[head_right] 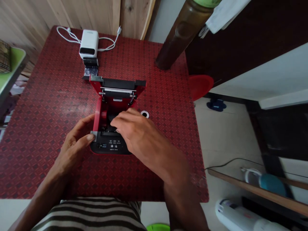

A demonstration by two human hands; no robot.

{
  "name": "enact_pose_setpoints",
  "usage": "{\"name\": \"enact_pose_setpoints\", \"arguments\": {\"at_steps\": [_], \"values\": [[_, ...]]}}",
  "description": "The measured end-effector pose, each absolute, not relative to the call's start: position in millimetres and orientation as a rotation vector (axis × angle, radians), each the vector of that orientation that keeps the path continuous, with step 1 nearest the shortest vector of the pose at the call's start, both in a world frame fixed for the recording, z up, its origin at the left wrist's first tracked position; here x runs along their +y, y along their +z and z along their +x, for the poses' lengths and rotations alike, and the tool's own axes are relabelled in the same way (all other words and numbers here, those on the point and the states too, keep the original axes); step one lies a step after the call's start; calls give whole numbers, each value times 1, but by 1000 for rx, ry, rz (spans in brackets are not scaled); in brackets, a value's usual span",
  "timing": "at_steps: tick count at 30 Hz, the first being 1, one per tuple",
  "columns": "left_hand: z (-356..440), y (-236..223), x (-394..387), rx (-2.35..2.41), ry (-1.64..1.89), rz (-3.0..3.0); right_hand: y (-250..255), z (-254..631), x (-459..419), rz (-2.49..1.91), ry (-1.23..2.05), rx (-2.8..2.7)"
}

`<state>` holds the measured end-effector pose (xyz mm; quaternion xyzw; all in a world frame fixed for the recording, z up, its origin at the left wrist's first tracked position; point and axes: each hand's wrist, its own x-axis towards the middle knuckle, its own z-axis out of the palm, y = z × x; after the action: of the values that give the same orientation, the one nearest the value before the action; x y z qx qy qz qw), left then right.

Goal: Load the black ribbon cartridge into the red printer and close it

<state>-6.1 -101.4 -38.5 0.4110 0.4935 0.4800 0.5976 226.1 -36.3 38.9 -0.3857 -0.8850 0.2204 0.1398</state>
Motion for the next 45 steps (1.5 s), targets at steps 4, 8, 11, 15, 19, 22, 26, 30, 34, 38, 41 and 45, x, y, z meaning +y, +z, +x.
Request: {"name": "enact_pose_setpoints", "arguments": {"at_steps": [4,8,11,15,19,22,26,30,34,38,41,45], "values": [[-6,-38,-101,1149,1106,941,43,232,-40,-1129,636,-2546],[-6,-39,-102,1140,1118,956,40,228,-41,-1137,568,-2537],[-9,-40,-104,1156,1097,956,37,224,-44,-1131,514,-2507],[-15,-34,-92,1246,1113,1022,33,222,-53,-1157,458,-2434],[-14,-10,-49,1332,1252,1259,28,225,-66,-1174,418,-2339],[-7,11,-9,1315,1335,1402,26,227,-76,-1202,378,-2290],[5,26,18,1159,1316,1501,23,227,-86,-1218,262,-2294],[16,27,10,1139,1299,1559,20,223,-93,-1227,127,-2284],[17,24,-2,1146,1331,1538,19,221,-96,-1241,90,-2283],[14,23,-2,1171,1298,1541,21,219,-93,-1295,119,-2330],[12,23,-1,1174,1277,1516,25,216,-86,-1343,178,-2410],[12,23,2,1170,1267,1488,30,211,-73,-1367,262,-2486]]}}
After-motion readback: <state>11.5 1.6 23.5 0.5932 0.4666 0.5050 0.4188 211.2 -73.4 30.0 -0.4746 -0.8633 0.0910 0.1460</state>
